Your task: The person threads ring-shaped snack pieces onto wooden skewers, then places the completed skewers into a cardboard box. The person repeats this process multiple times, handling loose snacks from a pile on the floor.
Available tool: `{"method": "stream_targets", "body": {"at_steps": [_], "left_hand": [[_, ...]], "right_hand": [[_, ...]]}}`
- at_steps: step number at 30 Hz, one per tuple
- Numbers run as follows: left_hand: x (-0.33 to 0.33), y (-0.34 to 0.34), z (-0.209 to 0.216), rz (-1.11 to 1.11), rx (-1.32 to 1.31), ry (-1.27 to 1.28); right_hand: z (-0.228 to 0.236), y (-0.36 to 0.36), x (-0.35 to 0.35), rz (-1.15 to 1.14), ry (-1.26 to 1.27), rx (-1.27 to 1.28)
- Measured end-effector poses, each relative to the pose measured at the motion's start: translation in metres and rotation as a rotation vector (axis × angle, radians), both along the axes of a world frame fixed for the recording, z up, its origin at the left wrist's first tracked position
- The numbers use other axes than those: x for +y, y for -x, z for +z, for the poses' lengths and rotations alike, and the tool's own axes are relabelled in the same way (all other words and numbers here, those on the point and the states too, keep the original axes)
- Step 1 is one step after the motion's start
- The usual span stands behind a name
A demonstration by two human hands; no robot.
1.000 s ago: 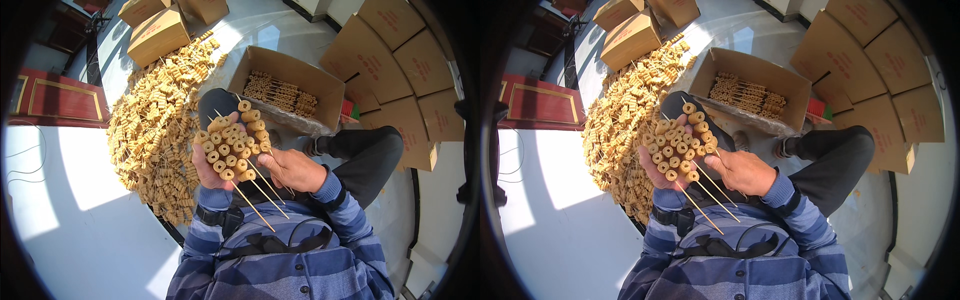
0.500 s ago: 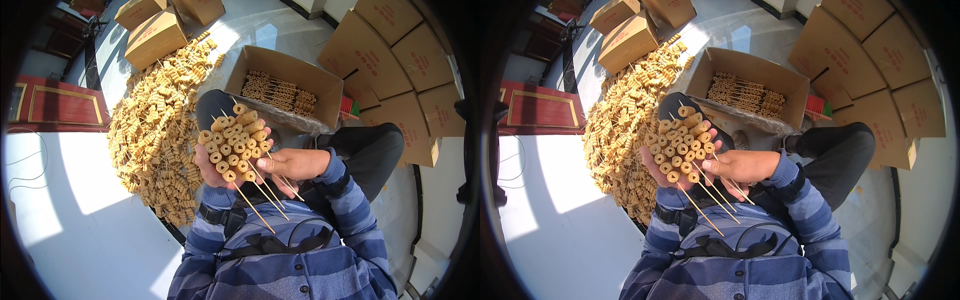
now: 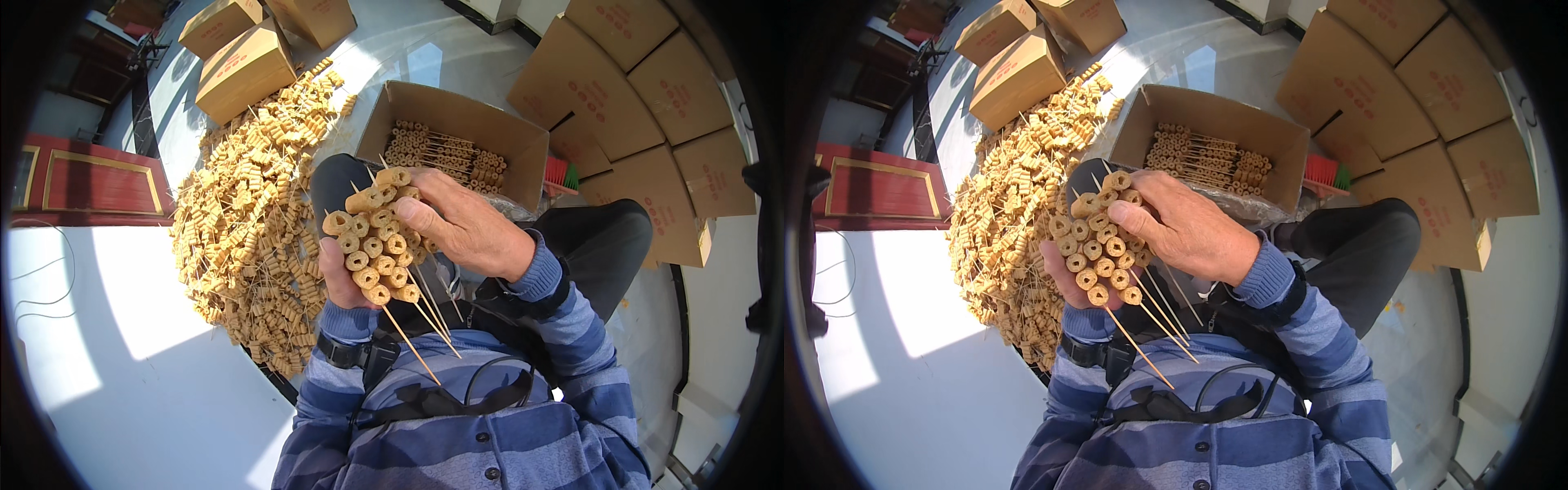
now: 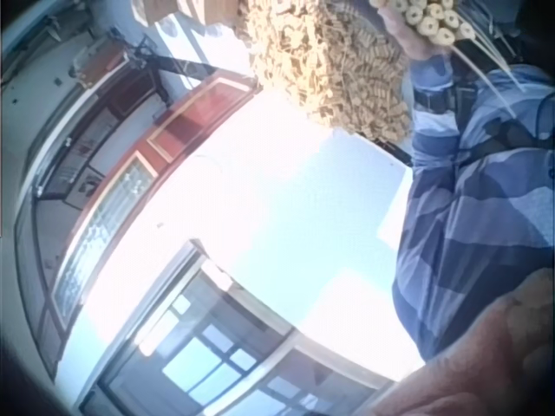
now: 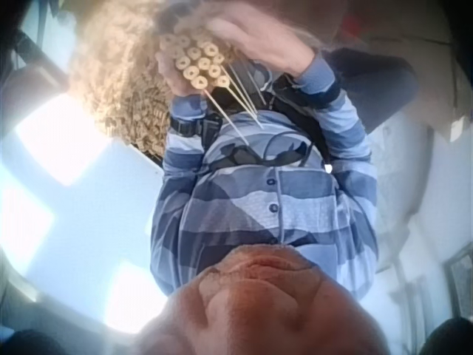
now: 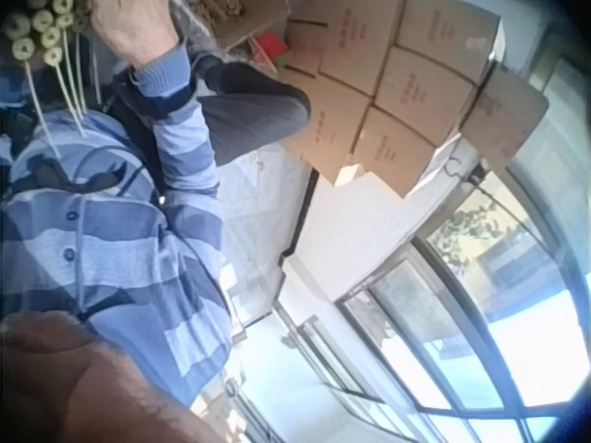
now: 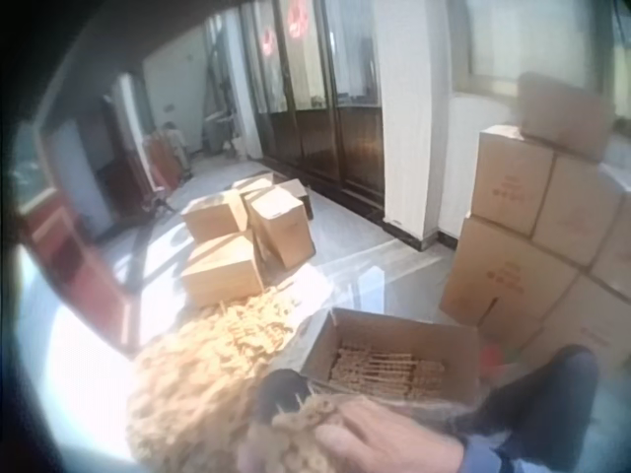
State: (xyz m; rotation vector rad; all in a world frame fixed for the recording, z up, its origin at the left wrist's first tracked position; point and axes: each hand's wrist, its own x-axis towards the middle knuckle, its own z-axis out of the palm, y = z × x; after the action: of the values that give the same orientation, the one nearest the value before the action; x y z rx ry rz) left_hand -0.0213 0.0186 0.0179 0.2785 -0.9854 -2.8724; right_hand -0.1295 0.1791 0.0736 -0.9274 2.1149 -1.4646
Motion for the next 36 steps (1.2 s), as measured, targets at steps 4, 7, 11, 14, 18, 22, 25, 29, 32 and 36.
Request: {"method": "stream_targets", "body": {"at_steps": [4, 7, 11, 14, 18, 22, 25, 29, 32, 36], "left_hand": [[-0.007, -0.002, 0.004, -0.014, 0.007, 0.062], [-0.007, 0.005, 0.01, -0.03, 0.054, 0.033], [0.0, 0.009, 0.023, -0.083, 0.041, 0.047], [0.005, 0.011, 0.028, -0.106, 0.094, -0.03], [0.01, 0.011, 0.027, -0.031, 0.085, -0.008], [0.008, 0.016, 0.026, -0.026, 0.066, 0.026], [0.009, 0.017, 0.024, -0.03, 0.077, 0.147], [0.01, 0.019, 0.015, -0.085, 0.126, 0.047], [0.01, 0.02, 0.006, -0.095, 0.139, 0.023], [0.017, 0.03, 0.0, -0.119, 0.122, 0.056]], "right_hand": [[0.001, -0.005, -0.009, 0.062, 0.149, -0.185], [0.008, -0.012, -0.013, -0.213, -0.083, 0.276], [0.027, -0.025, -0.005, -0.077, -0.045, 0.567], [0.027, -0.038, -0.022, -0.081, 0.013, 0.557], [0.021, -0.056, -0.03, -0.076, 0.027, 0.526], [0.006, -0.049, -0.036, -0.191, -0.025, 0.604], [-0.002, -0.046, -0.035, -0.254, 0.019, 0.599], [-0.009, -0.045, -0.031, -0.289, 0.062, 0.587], [-0.014, -0.041, -0.028, -0.296, 0.121, 0.573], [-0.021, -0.035, -0.015, -0.307, 0.125, 0.496]]}}
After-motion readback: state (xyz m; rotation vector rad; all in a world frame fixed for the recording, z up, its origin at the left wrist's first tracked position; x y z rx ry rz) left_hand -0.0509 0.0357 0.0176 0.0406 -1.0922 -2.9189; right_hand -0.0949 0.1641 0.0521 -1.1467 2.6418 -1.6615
